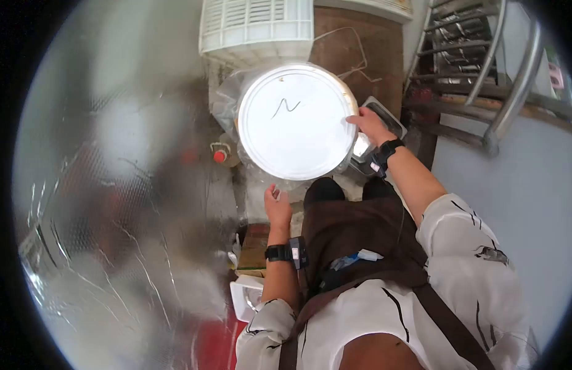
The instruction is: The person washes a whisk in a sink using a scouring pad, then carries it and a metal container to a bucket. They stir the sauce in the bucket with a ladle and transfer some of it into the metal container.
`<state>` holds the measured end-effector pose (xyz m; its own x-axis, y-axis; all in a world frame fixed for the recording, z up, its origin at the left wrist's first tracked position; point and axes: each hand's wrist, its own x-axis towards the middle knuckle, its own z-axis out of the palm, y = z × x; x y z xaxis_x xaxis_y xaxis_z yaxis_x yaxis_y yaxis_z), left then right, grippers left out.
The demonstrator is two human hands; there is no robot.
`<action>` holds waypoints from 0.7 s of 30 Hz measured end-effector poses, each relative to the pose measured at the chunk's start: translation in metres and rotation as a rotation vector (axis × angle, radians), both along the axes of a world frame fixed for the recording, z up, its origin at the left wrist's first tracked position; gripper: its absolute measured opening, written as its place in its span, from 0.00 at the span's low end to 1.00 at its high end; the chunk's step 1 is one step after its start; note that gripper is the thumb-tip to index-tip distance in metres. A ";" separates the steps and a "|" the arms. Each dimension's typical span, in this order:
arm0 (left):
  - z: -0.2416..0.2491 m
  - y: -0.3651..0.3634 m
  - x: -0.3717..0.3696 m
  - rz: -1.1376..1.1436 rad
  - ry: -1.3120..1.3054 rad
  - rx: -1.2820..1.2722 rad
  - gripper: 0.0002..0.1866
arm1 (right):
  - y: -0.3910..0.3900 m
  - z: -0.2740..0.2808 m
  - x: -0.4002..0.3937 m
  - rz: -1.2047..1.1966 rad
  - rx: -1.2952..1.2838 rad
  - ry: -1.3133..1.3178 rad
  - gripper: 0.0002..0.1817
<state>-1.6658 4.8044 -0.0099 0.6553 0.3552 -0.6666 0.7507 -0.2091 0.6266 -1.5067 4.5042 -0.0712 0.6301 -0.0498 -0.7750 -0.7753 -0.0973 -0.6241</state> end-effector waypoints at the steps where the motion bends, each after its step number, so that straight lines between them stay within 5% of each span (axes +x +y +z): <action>1: 0.007 -0.003 0.007 -0.043 -0.014 -0.002 0.26 | 0.004 0.019 -0.001 0.062 -0.092 -0.072 0.22; 6: 0.067 -0.047 0.044 -0.227 -0.156 -0.027 0.30 | 0.031 0.103 -0.017 0.209 -0.414 -0.270 0.24; 8: 0.095 -0.059 0.055 -0.109 -0.181 -0.161 0.33 | 0.059 0.143 -0.025 0.331 -0.550 -0.439 0.23; 13: 0.172 -0.044 0.072 0.195 -0.164 -0.337 0.41 | 0.134 0.207 -0.059 0.636 -0.374 -0.718 0.20; 16: 0.172 -0.019 0.061 0.194 -0.215 -0.270 0.24 | 0.163 0.223 -0.091 0.811 -0.306 -0.945 0.16; 21: 0.209 -0.012 0.002 0.568 -0.137 -0.231 0.12 | 0.158 0.258 -0.128 1.087 -0.275 -1.231 0.16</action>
